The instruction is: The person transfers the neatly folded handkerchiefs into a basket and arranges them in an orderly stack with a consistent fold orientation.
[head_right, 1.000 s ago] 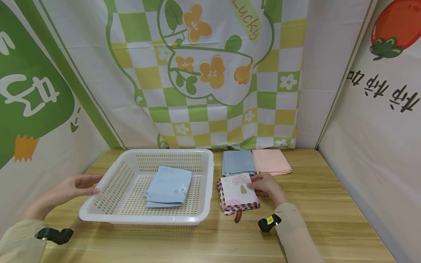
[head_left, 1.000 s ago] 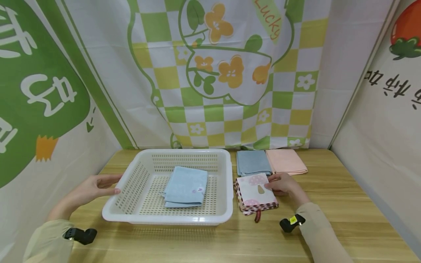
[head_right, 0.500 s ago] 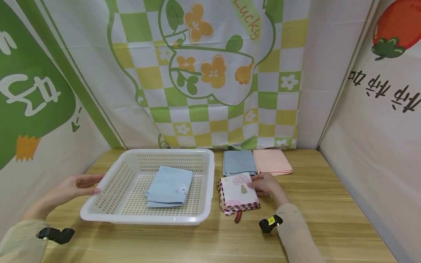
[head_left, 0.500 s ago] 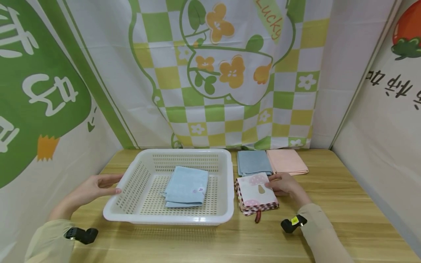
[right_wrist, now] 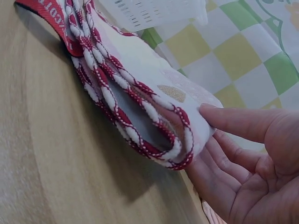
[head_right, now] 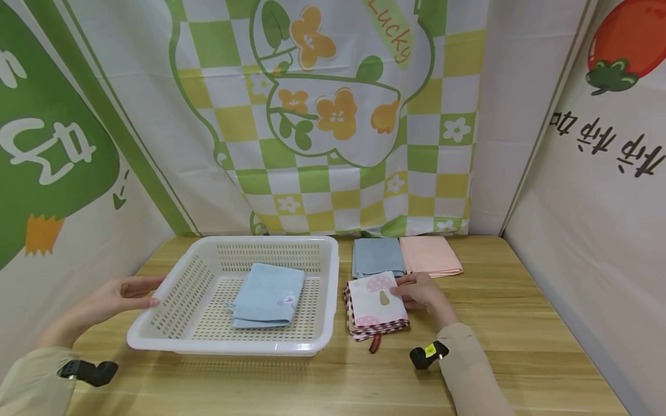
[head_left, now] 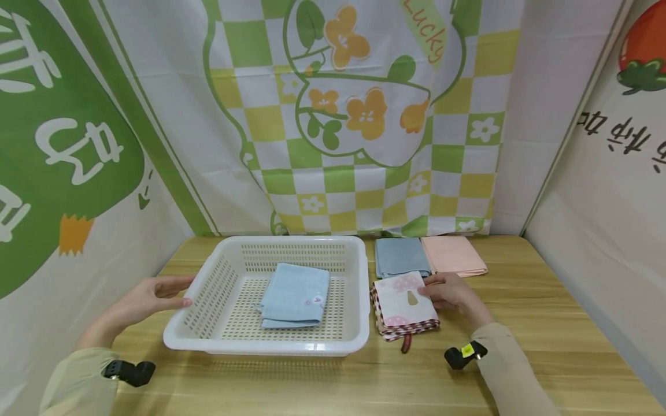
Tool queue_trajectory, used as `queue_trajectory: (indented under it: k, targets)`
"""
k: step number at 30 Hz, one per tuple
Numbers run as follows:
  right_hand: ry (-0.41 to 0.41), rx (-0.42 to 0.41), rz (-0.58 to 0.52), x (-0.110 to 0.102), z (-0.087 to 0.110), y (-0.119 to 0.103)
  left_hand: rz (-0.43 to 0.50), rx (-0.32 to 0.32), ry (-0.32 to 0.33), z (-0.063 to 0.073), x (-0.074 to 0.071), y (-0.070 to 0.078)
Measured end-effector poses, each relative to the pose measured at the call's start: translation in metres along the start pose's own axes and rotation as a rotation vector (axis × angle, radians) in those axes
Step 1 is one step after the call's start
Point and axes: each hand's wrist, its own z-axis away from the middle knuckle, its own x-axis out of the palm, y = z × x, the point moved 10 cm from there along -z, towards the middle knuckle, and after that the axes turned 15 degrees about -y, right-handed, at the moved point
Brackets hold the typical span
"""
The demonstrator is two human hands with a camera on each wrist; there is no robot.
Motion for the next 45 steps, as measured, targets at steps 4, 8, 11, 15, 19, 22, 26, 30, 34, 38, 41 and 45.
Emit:
queue_trajectory:
  k: [4, 8, 11, 15, 19, 22, 26, 30, 34, 38, 41, 45]
  targets:
    - [-0.002, -0.016, -0.006, 0.001, 0.003, -0.003, -0.003, 0.000, -0.001, 0.000, -0.001, 0.001]
    - [-0.003, -0.024, -0.001, 0.002, 0.006, -0.007, -0.003, -0.007, 0.001, 0.000, -0.001, 0.001]
    - [-0.017, -0.037, 0.001, 0.004, 0.007, -0.011, -0.002, -0.005, 0.002, 0.000, -0.001, 0.002]
    - [-0.036, -0.055, -0.022, 0.007, 0.009, -0.014, -0.003, 0.000, 0.002, 0.001, -0.001, 0.003]
    - [-0.047, -0.066, -0.041, 0.008, 0.009, -0.015, -0.001, 0.004, 0.001, 0.001, -0.001, 0.004]
    - [-0.049, -0.065, -0.052, 0.008, 0.009, -0.015, 0.000, 0.010, -0.001, 0.001, -0.001, 0.004]
    - [-0.049, -0.063, -0.057, 0.008, 0.010, -0.016, 0.001, 0.016, -0.005, 0.001, 0.000, 0.005]
    - [-0.052, -0.076, -0.067, 0.008, 0.013, -0.018, 0.001, 0.013, -0.009, 0.001, -0.001, 0.005]
    - [-0.062, -0.095, -0.079, 0.009, 0.014, -0.021, 0.001, 0.014, -0.008, 0.001, -0.001, 0.005]
    - [-0.066, -0.110, -0.082, 0.010, 0.016, -0.023, -0.002, 0.017, -0.006, 0.002, -0.001, 0.006]
    - [-0.065, -0.112, -0.088, 0.010, 0.016, -0.024, 0.000, 0.004, -0.003, 0.002, -0.001, 0.005]
    - [-0.065, -0.104, -0.099, 0.010, 0.017, -0.025, 0.003, 0.003, -0.004, 0.002, -0.001, 0.006]
